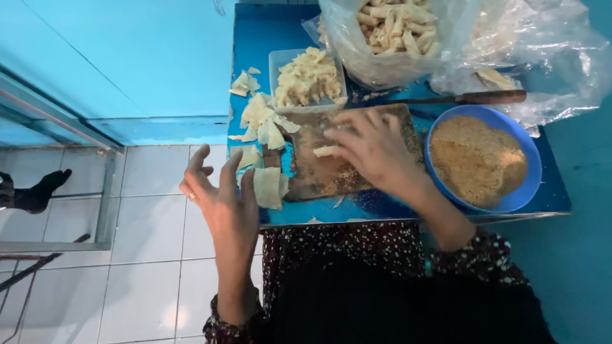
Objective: The person picks up flat white cracker pieces one at a time from a pile on the table, folds each piece in half by hand on a wooden board, and sets the folded piece aside, working through a batch with a bowl of brown powder and plastic bags of crackers nearby.
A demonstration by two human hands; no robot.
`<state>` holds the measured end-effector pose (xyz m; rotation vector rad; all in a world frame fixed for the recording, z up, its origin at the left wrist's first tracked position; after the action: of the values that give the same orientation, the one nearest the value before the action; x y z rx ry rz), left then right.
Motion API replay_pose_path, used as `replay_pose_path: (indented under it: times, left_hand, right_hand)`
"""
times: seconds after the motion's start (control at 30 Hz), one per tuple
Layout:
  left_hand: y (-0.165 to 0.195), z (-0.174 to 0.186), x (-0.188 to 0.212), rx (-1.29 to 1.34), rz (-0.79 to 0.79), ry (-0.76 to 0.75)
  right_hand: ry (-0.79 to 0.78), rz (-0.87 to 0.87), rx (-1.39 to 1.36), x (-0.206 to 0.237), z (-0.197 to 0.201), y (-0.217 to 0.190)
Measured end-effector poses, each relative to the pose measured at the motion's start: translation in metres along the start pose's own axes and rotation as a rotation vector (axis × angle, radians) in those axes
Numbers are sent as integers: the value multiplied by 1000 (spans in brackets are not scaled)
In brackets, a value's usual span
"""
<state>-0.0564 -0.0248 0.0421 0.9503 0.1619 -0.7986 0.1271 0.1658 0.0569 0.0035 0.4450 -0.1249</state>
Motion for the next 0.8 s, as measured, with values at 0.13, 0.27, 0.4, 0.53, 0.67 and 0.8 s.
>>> replay_pose_path:
  times: [0.13, 0.27, 0.4, 0.53, 0.67, 0.8]
  left_hand:
    - [-19, 2, 7, 23, 44, -52]
    - [-26, 0, 7, 24, 62, -130]
    - [-10, -8, 8, 141, -28, -183]
    - [14, -18, 11, 278, -111, -280]
    - [31, -25, 13, 348, -159, -332]
    - [39, -28, 18, 365, -130, -316]
  right_hand:
    - [43, 31, 198, 7, -16, -18]
    - [-17, -5, 64, 2, -12, -15]
    - [14, -41, -233, 0, 0, -11]
    - [82, -50, -256, 7, 2, -22]
    - [155, -86, -258, 14, 7, -31]
    - [179, -77, -342, 16, 17, -36]
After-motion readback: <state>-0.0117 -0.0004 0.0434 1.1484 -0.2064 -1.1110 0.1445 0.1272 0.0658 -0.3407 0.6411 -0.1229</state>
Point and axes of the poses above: each hand's wrist, its own x-axis away from the middle knuckle, its own z-axis out of the back of the hand, y = z × x, the point moved 1 cm from there along -x, towards the middle knuckle, and after that the axes turned 12 degrees about z, right-handed, at the moved point
